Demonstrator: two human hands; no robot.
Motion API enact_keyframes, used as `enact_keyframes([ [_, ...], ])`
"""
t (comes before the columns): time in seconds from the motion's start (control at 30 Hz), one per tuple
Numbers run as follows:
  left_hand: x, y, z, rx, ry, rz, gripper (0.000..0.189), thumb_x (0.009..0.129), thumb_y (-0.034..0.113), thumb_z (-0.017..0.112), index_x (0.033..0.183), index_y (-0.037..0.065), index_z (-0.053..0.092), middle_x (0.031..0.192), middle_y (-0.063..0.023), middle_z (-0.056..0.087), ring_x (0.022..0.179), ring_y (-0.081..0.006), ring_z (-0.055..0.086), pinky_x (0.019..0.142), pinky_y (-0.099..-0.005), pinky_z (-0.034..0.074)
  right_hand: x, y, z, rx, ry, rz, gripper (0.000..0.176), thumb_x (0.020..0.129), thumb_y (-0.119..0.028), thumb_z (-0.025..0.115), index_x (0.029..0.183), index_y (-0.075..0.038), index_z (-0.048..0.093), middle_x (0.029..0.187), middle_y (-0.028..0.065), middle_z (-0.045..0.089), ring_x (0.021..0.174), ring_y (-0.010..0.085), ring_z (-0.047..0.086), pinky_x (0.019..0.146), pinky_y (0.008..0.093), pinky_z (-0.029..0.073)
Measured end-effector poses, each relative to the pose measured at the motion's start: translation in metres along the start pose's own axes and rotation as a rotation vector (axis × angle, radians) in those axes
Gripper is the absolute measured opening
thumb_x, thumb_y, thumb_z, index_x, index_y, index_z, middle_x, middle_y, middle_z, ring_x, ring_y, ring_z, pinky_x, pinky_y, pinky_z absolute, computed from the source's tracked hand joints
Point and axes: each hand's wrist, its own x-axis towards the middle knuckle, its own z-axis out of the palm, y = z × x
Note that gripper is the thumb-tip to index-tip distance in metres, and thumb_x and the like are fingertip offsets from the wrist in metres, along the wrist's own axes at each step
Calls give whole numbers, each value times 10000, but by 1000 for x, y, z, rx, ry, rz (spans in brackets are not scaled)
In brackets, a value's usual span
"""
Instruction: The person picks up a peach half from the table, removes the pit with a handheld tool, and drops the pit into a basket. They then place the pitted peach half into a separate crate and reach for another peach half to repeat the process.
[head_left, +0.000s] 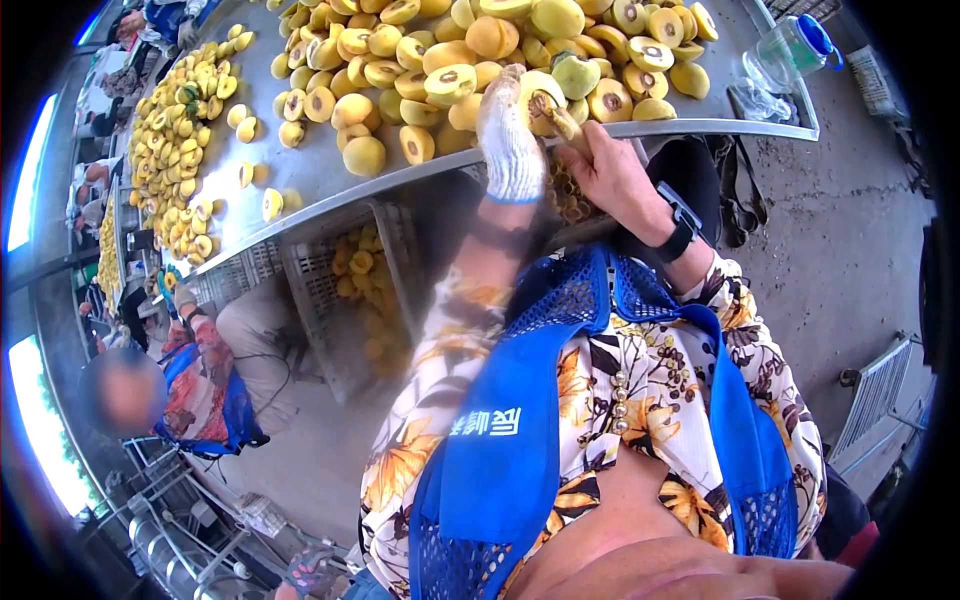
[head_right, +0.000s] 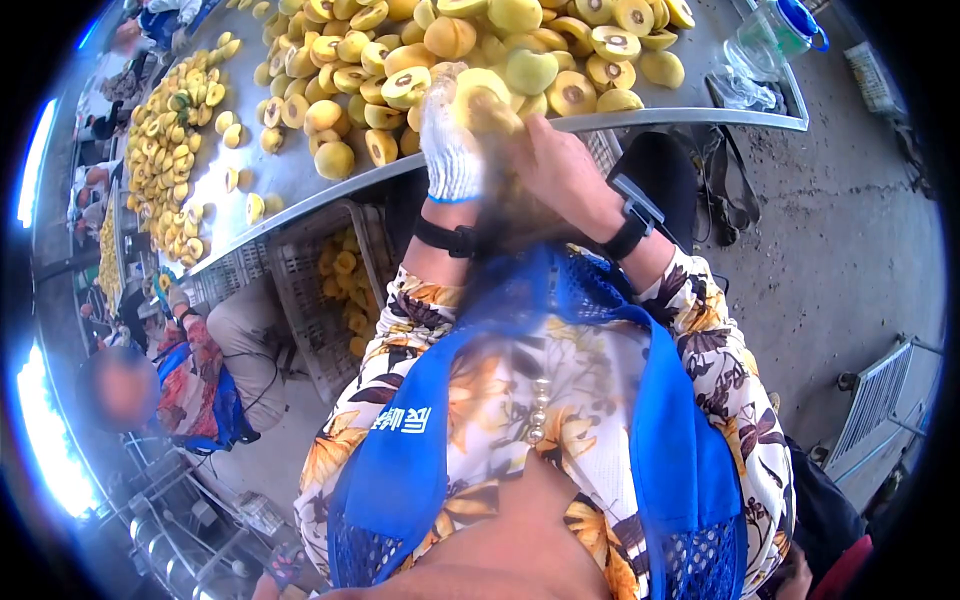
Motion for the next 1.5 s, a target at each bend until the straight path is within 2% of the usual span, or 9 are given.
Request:
enact_keyframes([
  [0.2,4,17,11,-297,223,-311,244,878,220,587,956,-11,607,852,-44,590,737,-114,545,645,-247,448,-9,-9,9,80,-60,58,219,823,-150,582,904,18,467,736,289,564,766,471,548,635,480,435],
  [0.4,3,26,2,60,99,-134,261,874,224,591,908,-32,628,777,-27,589,686,-92,528,606,-234,430,-8,-17,9,114,-178,80,207,809,-121,566,925,27,482,770,293,563,749,457,559,652,467,441],
  [0.67,1,22,-7,108,-22,-46,248,882,212,576,943,-19,644,819,-22,619,683,-67,536,582,-210,425,-7,-27,4,430,-361,347,160,839,-107,516,971,-18,497,577,16,481,404,83,449,366,242,361],
  [0.9,-1,19,-18,422,-230,87,326,714,198,632,966,-8,611,888,-118,616,793,-254,577,692,-346,470,-8,-24,-1,602,-546,496,113,864,-103,500,953,-40,468,554,-21,421,369,54,370,333,212,321],
  [1.0,0,23,-18,528,-219,199,292,760,210,627,953,-9,615,880,-101,612,748,-204,578,650,-314,465,-11,-21,-2,829,-636,544,120,868,-96,510,965,-47,460,549,-32,394,366,48,352,329,204,307],
  [1.07,-6,30,-4,127,-30,-169,239,877,248,593,896,18,653,713,-19,587,567,-55,494,493,-221,391,-13,-13,0,1021,-703,549,122,867,-82,511,972,-51,458,545,-37,373,363,46,340,326,200,297],
  [1.27,-13,19,-10,189,-46,52,235,910,230,471,948,23,575,842,-100,620,705,-209,589,620,-299,464,-28,25,24,1664,-912,495,167,861,-157,580,953,-41,502,530,-46,387,356,42,311,327,189,240],
  [1.33,-20,51,-10,-422,128,-508,298,916,349,471,928,57,523,793,-100,610,589,-215,582,469,-302,452,-29,34,29,1620,-1015,346,224,842,-197,618,944,-36,499,529,-38,376,368,44,295,334,189,222],
  [1.5,-47,82,-162,85,375,-367,410,895,411,530,952,8,588,758,-145,633,614,-235,617,521,-311,510,-29,42,0,1239,-977,386,191,819,-187,637,863,-27,543,549,-7,441,405,78,389,364,211,305],
])
